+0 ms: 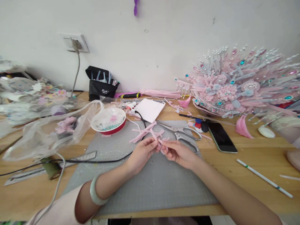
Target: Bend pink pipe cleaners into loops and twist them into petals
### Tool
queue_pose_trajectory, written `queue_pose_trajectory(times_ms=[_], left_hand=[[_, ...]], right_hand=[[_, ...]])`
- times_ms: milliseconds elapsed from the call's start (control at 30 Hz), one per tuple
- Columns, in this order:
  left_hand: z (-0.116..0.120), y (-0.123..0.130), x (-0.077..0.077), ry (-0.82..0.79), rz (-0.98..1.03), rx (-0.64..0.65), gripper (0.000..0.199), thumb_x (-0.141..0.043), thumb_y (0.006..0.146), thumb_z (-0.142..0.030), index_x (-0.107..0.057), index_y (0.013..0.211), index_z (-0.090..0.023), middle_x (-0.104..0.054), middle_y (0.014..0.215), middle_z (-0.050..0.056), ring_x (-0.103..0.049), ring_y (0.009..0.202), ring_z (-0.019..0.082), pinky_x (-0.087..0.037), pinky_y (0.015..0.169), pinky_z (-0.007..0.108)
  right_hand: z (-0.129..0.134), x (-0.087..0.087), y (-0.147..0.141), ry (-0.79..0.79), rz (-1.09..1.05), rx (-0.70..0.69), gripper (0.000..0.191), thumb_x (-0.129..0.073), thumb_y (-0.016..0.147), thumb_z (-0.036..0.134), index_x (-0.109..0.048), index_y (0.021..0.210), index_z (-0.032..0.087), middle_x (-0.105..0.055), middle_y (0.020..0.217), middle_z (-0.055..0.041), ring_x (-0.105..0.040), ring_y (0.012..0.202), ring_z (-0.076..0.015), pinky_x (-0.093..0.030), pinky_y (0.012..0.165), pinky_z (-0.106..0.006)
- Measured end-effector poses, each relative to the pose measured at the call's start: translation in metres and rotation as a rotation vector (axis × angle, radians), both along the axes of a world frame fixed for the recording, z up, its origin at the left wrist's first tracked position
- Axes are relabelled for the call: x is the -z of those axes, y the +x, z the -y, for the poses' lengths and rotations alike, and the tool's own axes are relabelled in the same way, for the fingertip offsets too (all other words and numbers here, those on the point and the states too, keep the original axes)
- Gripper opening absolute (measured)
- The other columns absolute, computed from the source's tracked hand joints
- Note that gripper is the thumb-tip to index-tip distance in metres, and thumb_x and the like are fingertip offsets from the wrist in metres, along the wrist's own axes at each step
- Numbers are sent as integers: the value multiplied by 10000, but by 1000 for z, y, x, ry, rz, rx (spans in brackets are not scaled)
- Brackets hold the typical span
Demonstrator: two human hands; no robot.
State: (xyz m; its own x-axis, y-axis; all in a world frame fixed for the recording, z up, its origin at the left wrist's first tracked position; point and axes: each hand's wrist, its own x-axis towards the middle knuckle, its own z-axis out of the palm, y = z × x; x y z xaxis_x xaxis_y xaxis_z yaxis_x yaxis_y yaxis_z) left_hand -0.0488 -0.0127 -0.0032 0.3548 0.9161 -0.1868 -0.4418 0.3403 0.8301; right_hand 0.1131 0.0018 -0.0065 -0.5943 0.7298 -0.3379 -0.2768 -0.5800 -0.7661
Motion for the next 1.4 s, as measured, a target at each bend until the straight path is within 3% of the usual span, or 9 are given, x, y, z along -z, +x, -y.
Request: queue_pose_trajectory(times_ms=[133,533,733,1000,1200,1400], left_hand=[[-5,-3,0,15,-26,19,124,-637,702,-202,-591,783,-121,-588,715,14,-541,676,103,-408,712,247],[-9,-8,-2,65,-169,135,123,-620,714,-233,-581,653,-133,-513,578,-27,-431,519,68,-320,525,207],[-7,-5,-5,162,-186,163,124,-621,714,-258,-618,701,-135,-573,634,-11,-482,588,94,-356,598,231],[-6,-5,-5,170,-181,202,161,-657,675,-254,-633,772,-128,-624,682,27,-551,643,137,-405,655,274],[-9,-7,0,154,-205,221,150,-675,654,-201,-625,780,-137,-630,712,13,-551,638,115,-401,644,239],[-6,-6,1,205,-262,236,110,-651,683,-239,-630,728,-140,-606,679,5,-516,619,112,-398,623,230]], right_hand=[[1,-7,0,10,36,-57,216,-607,757,287,-573,666,94,-544,579,11,-441,400,-11,-313,362,-102],[2,-10,2,-61,113,-231,239,-605,746,244,-565,589,68,-496,486,26,-389,341,-1,-252,316,-99],[0,-9,2,-85,109,-190,232,-607,733,226,-551,561,79,-496,496,32,-375,338,9,-238,304,-85],[-4,-9,5,-127,110,-181,160,-574,756,199,-605,687,58,-473,509,44,-341,329,24,-219,292,-67],[-3,-10,7,-140,71,-200,215,-611,703,195,-514,541,90,-484,487,43,-325,313,22,-202,287,-78],[-6,-10,12,-197,47,-252,223,-606,710,208,-469,561,114,-465,489,63,-290,299,27,-190,280,-72]])
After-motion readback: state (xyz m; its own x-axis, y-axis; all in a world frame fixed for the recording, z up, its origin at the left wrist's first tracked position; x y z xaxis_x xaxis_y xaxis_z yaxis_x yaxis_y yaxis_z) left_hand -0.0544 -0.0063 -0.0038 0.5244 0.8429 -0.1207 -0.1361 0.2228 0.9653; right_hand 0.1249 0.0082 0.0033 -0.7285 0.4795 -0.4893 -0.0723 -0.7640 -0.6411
